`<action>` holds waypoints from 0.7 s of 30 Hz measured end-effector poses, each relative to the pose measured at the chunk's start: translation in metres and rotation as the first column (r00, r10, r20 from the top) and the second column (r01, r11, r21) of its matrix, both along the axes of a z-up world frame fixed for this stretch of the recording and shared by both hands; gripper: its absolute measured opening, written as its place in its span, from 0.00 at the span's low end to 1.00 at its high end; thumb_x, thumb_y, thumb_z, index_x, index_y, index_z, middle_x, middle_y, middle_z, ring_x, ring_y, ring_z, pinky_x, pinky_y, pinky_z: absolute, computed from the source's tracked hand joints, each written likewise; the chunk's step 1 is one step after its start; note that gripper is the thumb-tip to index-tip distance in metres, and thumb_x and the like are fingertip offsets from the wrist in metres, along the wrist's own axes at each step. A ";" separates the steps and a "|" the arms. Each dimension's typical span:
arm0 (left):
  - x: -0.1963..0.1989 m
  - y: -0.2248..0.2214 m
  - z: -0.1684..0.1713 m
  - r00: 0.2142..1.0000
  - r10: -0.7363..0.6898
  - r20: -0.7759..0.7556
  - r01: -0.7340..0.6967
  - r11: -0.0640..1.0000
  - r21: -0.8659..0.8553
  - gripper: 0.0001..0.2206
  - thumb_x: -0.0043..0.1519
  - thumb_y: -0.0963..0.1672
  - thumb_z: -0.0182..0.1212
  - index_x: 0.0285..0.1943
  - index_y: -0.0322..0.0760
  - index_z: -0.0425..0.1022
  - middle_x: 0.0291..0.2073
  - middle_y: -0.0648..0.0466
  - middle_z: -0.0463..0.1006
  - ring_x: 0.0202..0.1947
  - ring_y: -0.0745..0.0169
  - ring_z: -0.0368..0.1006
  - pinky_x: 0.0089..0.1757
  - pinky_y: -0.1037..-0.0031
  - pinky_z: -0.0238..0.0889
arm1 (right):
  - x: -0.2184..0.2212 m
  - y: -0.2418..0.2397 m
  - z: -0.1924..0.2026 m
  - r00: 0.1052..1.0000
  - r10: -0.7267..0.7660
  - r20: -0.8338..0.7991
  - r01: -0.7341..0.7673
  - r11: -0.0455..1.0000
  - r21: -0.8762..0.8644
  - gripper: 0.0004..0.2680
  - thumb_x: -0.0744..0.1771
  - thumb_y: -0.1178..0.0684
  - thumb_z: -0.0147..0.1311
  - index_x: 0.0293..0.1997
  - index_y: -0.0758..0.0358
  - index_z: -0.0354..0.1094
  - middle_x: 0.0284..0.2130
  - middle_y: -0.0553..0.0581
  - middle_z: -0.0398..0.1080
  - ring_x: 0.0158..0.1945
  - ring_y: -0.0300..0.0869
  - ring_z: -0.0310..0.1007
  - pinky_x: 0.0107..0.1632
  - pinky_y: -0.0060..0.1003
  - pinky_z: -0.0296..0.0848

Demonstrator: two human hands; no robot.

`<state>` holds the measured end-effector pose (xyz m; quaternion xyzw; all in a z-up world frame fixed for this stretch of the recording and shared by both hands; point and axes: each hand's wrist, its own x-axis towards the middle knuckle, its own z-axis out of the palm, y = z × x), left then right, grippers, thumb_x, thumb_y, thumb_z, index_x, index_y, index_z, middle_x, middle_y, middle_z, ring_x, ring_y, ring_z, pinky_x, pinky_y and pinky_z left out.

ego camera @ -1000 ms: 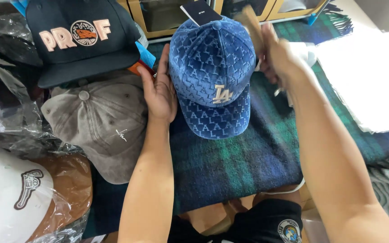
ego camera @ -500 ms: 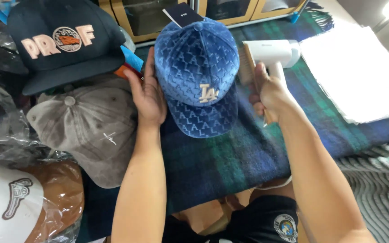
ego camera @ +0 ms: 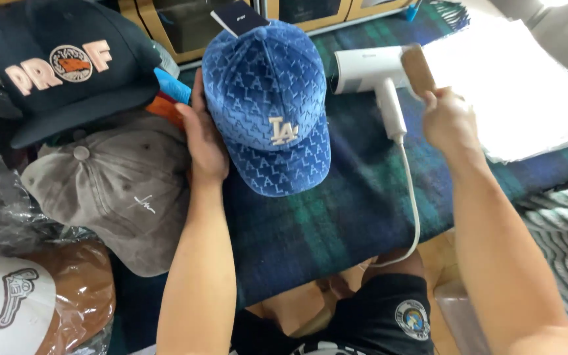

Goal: Cleaning and steaming baseball caps using a handheld steamer and a brush to remove lint and restore shape.

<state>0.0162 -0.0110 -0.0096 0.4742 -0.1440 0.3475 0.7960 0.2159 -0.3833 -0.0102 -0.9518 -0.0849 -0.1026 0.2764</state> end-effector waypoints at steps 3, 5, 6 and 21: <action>-0.001 0.000 -0.001 0.981 0.192 -0.041 -0.177 0.956 0.233 0.35 0.74 0.62 0.37 0.84 0.42 0.44 0.79 0.46 0.53 0.78 0.49 0.49 0.75 0.56 0.38 | 0.024 -0.026 -0.020 0.993 -0.109 -0.033 0.097 0.959 -0.266 0.12 0.74 0.44 0.43 0.57 0.58 0.69 0.41 0.71 0.77 0.50 0.68 0.76 0.53 0.62 0.71; -0.007 0.003 -0.003 0.916 0.401 -0.018 -0.347 0.814 0.466 0.38 0.73 0.60 0.49 0.86 0.48 0.38 0.82 0.47 0.44 0.81 0.50 0.39 0.76 0.56 0.31 | 0.032 -0.032 -0.038 0.990 -0.140 0.016 0.135 0.913 -0.384 0.18 0.66 0.56 0.55 0.65 0.60 0.63 0.42 0.73 0.77 0.47 0.70 0.78 0.51 0.62 0.75; -0.009 0.002 0.000 0.916 0.401 -0.021 -0.345 0.812 0.470 0.38 0.73 0.60 0.49 0.86 0.48 0.38 0.82 0.47 0.44 0.81 0.50 0.39 0.76 0.56 0.31 | 0.024 -0.027 -0.037 0.990 -0.141 0.011 0.134 0.915 -0.382 0.18 0.66 0.56 0.55 0.65 0.60 0.63 0.42 0.73 0.77 0.47 0.70 0.78 0.51 0.62 0.75; -0.006 -0.012 0.015 0.884 0.463 -0.062 -0.366 0.769 0.525 0.51 0.59 0.57 0.75 0.86 0.56 0.39 0.80 0.43 0.52 0.79 0.42 0.50 0.72 0.46 0.41 | 0.002 0.062 0.005 0.896 0.049 0.440 0.019 0.989 -0.148 0.08 0.65 0.49 0.67 0.45 0.56 0.77 0.38 0.62 0.72 0.38 0.65 0.77 0.41 0.58 0.77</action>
